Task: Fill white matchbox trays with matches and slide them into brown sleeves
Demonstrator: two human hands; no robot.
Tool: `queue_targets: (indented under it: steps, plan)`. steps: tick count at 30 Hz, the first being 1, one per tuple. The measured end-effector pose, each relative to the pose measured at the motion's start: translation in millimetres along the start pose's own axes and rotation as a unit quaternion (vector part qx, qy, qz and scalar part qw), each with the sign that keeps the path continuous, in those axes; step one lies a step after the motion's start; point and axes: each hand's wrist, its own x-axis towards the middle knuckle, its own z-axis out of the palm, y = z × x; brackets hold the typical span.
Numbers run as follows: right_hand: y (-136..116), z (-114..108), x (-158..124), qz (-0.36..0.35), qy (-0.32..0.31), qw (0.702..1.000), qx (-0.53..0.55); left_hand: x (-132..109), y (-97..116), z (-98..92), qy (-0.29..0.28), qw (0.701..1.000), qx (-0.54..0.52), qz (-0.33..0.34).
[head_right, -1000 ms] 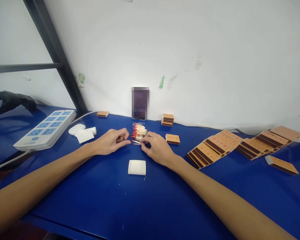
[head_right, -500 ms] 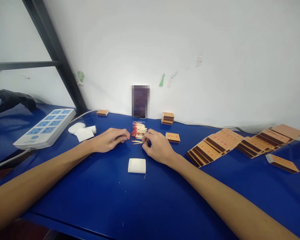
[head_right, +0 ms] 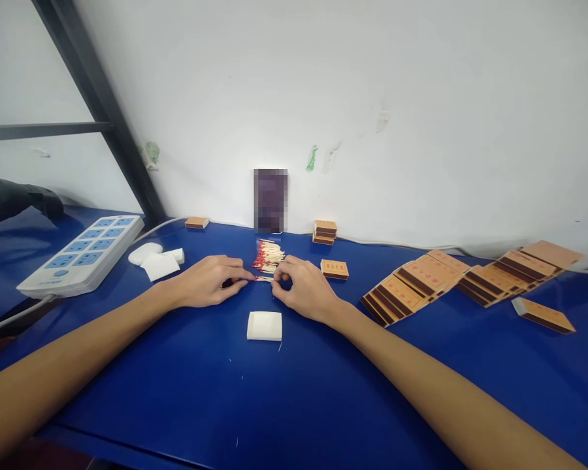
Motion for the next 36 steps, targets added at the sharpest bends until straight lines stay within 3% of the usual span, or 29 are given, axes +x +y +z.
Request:
queue_targets:
  steps: [4,13,20,29,36]
  plan:
    - [0,0,0,0.005,0.012,1.0,0.002,1,5,0.3,0.012,0.999,-0.005,-0.044]
    - [1,-1,-1,-0.001,-0.015,1.0,-0.004,0,17,0.2,0.007,0.976,0.008,-0.218]
    - [-1,0,-1,-0.015,-0.014,1.0,-0.001,1,28,-7.5,-0.014,0.965,0.03,-0.259]
    - [0,0,-2,-0.01,0.005,1.0,-0.018,0,24,-11.3,-0.021,0.968,0.044,-0.247]
    - [-1,1,-2,-0.004,0.005,0.999,-0.036,1,19,-5.1,0.035,0.991,-0.016,-0.128]
